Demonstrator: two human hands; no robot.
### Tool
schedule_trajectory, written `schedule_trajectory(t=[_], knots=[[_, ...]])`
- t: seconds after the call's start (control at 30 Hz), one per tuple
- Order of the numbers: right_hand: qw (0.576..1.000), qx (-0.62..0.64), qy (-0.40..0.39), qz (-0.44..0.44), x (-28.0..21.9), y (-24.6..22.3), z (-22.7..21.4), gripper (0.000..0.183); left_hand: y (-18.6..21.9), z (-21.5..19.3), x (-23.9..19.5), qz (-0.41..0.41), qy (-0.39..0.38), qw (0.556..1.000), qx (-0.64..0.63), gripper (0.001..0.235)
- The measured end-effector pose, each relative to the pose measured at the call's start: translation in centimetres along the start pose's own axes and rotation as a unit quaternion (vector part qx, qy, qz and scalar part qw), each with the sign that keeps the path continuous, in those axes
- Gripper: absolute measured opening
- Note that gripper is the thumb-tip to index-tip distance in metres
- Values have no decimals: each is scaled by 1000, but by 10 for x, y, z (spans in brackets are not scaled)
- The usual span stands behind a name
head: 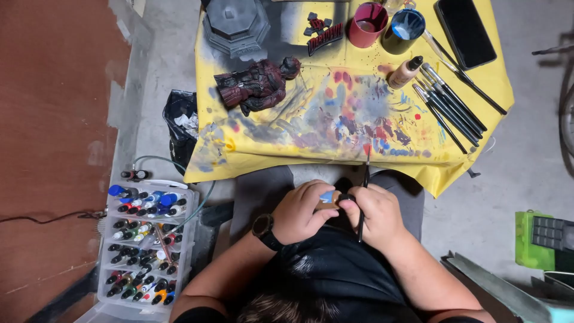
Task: Detailing and painting a miniature mask using brushes and acrylic paints to create a weathered effect.
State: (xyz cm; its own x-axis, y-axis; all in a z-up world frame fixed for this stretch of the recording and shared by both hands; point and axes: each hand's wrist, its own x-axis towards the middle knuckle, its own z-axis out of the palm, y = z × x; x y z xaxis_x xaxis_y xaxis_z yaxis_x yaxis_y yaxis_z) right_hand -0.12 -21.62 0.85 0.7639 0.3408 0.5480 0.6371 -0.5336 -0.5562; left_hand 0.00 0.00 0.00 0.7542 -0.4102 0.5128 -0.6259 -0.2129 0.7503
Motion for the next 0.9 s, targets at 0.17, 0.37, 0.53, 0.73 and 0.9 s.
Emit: schedule_trajectory(t=[0.17, 0.37, 0.53, 0.73, 0.9], knots=[[1000, 14, -13, -16, -3, -4, -4, 36, 14, -5, 3, -30, -40, 997, -62, 43], [995, 37, -46, -76, 0, 3, -12, 35, 14, -8, -1, -138, -118, 953, -242, 25], [985, 74, -100, -123, 36, -21, -33, 35, 4, 12, -12, -216, -139, 824, -505, 13], [991, 15, -124, -55, 43, -8, -41, 50, 8, -3, 10, -168, -68, 947, -265, 29], [993, 12, -116, -37, 62, -38, -49, 30, -10, 4, -3, -128, -39, 982, -133, 34]])
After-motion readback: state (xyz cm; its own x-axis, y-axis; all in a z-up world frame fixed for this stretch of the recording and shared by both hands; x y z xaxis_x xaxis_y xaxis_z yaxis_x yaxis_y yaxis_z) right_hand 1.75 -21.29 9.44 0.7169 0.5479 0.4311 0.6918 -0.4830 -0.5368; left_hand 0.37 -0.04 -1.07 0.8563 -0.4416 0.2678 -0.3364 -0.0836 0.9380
